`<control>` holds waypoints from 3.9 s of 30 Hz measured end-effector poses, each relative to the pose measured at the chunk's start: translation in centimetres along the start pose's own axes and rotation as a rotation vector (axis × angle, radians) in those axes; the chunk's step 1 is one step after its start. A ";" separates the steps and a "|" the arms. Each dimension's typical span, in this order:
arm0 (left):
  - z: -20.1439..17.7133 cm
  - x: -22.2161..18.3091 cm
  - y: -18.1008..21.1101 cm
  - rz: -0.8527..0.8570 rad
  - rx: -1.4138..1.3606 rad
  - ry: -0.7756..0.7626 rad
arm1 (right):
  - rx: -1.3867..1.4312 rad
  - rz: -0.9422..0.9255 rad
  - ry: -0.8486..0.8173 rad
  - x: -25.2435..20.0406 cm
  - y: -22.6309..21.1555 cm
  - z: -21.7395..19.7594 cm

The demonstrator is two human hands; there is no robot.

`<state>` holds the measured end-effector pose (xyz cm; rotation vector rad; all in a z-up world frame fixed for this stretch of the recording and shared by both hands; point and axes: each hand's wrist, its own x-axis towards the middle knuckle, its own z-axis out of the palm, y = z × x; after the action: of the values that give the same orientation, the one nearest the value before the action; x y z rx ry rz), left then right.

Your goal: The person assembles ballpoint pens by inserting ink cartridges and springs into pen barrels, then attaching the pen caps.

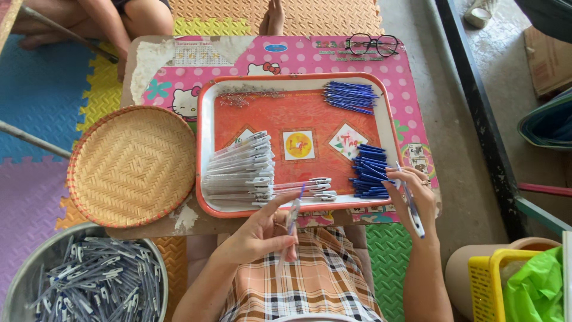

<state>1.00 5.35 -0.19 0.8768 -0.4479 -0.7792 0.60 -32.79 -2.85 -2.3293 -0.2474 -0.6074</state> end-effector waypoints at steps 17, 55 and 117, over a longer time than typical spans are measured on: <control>-0.6 4.7 0.9 0.433 0.361 0.356 | 0.676 0.041 -0.166 0.5 -9.5 12.3; -19.9 13.5 3.0 0.122 1.686 0.462 | 0.603 0.804 -0.238 10.3 -2.4 8.2; -29.5 -34.7 -12.8 -0.807 0.476 1.828 | -0.130 -0.198 -0.062 0.8 -3.8 12.9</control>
<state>-8.00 41.81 -29.05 1.8449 1.4687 -0.2737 4.56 -21.24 -8.46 -2.4697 -0.4854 -0.6656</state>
